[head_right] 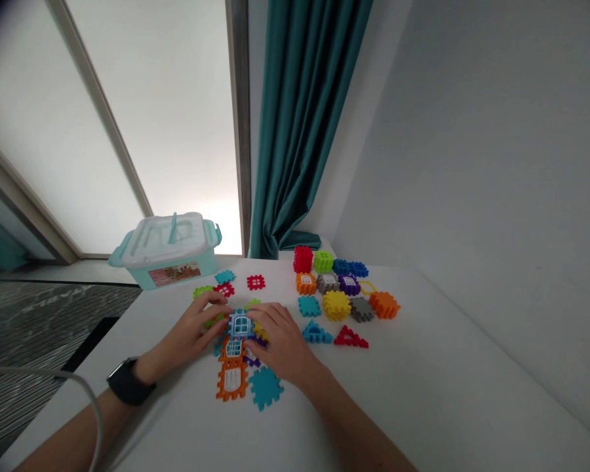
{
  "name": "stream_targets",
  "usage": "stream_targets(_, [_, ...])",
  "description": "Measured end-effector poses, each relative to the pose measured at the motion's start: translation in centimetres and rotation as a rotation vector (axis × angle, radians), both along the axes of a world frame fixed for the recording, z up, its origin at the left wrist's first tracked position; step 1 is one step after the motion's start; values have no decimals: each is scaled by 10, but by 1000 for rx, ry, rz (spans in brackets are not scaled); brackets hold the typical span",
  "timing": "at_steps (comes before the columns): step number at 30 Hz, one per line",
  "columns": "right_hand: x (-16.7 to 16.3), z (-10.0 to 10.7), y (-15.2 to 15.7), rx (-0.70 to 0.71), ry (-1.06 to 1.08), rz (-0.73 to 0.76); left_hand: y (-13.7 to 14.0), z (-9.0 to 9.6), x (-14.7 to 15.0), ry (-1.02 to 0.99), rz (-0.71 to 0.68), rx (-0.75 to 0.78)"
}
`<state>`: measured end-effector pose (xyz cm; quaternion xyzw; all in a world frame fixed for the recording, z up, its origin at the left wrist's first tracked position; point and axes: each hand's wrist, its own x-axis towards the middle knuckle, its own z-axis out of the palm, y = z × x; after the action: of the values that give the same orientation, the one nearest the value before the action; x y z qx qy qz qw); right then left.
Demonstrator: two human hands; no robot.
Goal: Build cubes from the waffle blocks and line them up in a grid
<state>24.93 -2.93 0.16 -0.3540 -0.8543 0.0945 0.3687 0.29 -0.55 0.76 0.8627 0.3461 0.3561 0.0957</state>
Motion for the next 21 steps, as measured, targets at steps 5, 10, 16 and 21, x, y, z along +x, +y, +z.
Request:
stream_targets(5, [-1,-1,0,32,25,-38,-4,2,2,67,1,11])
stream_targets(10, [-2,-1,-1,49,12,-42,-3,1,2,83,19,58])
stream_targets(16, [-3,3,-4,74,-27,-55,-3,0,4,69,30,145])
stream_targets(21, [-2,3,-6,102,-41,-89,-5,-1,8,70,43,171])
